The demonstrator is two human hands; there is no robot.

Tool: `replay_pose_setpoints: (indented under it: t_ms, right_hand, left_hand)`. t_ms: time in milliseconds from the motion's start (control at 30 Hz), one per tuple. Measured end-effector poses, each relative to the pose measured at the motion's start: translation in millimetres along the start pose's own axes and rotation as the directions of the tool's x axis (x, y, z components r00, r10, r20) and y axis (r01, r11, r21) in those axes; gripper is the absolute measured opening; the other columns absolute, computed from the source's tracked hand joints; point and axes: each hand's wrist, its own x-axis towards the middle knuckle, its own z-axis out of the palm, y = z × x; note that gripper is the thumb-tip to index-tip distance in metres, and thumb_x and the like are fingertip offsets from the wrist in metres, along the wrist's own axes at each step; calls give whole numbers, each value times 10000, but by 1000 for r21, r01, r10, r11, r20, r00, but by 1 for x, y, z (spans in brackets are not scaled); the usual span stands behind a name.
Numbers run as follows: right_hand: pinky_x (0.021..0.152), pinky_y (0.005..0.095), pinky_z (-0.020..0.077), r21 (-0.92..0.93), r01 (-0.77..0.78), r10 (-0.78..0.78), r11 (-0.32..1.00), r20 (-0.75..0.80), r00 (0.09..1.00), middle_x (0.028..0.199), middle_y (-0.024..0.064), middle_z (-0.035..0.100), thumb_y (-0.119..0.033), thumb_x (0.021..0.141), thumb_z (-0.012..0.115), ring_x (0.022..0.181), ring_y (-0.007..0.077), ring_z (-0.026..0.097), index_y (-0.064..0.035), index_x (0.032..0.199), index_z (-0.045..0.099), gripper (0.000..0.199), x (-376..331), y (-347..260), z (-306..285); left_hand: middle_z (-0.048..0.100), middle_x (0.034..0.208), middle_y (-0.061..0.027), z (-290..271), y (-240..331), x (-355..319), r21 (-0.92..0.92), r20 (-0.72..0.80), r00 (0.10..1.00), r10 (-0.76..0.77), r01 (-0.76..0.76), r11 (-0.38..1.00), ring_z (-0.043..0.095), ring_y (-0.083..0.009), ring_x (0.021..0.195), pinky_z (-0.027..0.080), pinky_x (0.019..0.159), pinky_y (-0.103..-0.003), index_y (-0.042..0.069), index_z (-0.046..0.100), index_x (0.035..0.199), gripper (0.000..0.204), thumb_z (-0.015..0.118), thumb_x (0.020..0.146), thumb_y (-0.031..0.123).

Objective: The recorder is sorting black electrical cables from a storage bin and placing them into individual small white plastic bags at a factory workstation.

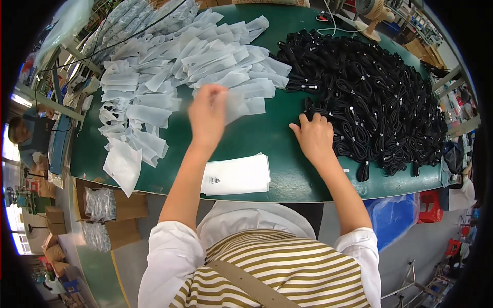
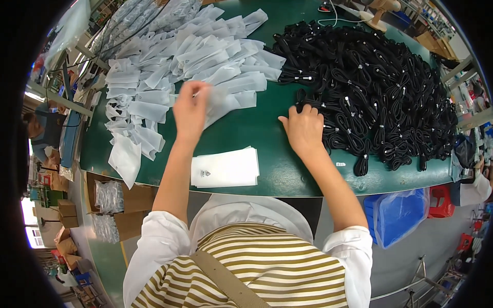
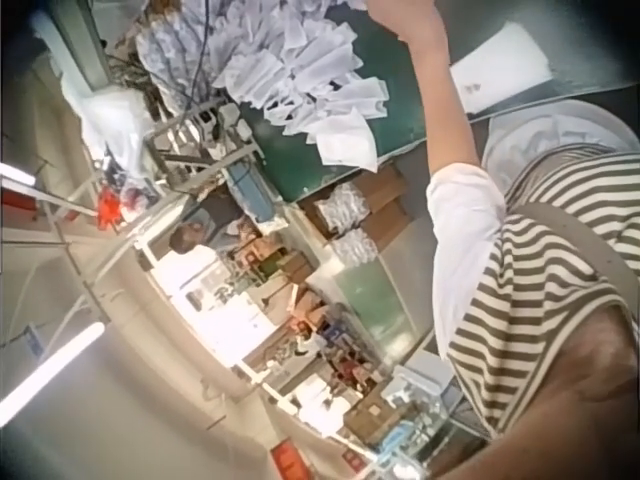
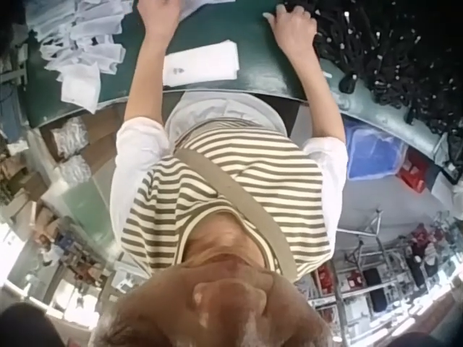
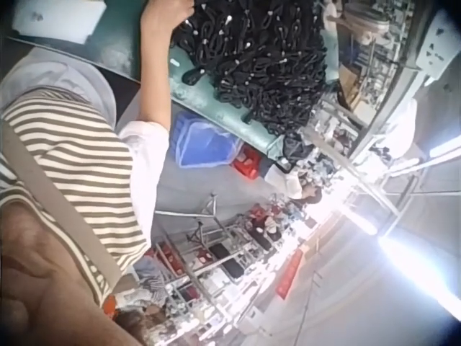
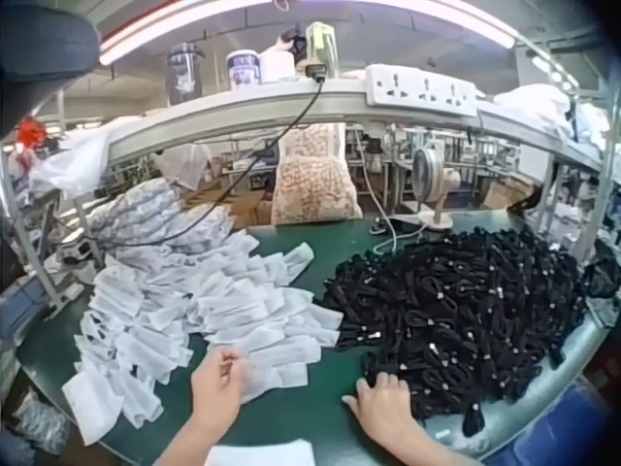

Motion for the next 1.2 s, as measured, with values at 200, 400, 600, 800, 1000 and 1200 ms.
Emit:
replay_pose_setpoints:
  t_ms: [200,400,600,800,1000,1200]
  right_hand:
    - [594,339,502,208,2,19,978,-98,995,798,114,602,-85,800,684,707,261,623,-35,1012,597,234,-10,17,22]
    - [572,274,468,796,-193,157,574,124,980,809,108,609,23,784,623,610,188,580,-13,1036,588,256,-45,6,-13]
    - [571,288,460,860,-54,-112,507,127,986,808,114,606,63,750,609,644,185,571,-14,1076,602,334,-94,-3,-57]
    - [569,318,463,775,243,-322,583,-54,945,840,127,598,73,696,618,675,272,578,-21,1038,625,355,-112,5,-59]
    - [569,325,462,757,319,-420,571,-65,905,828,103,593,72,720,618,672,246,577,-27,1017,645,314,-106,1,-60]
    - [631,311,483,910,-161,-319,381,293,901,849,58,590,68,782,616,718,177,580,-47,1032,670,280,-99,-12,-50]
  left_hand:
    - [588,911,-131,8,18,-84,-46,518,846,126,-120,992,574,-317,901,482,779,-371,37,607,969,245,728,769,109]
    - [574,851,-98,3,20,-134,65,571,809,138,-211,975,574,-280,761,479,691,-350,30,613,866,167,738,758,52]
    - [592,838,-82,2,18,-139,-13,538,842,-29,43,999,580,-220,760,476,691,-310,16,600,857,119,699,793,3]
    - [615,865,-79,-4,14,-140,-159,514,845,-148,264,951,573,-156,753,472,694,-271,-2,590,864,84,657,826,-37]
    - [613,877,-84,-7,18,-139,-218,529,848,-18,156,964,573,-205,797,473,728,-305,15,598,860,114,671,796,-45]
    - [601,947,-90,-9,25,-132,-208,537,811,232,-139,968,546,-276,922,449,810,-360,43,597,846,145,681,764,-42]
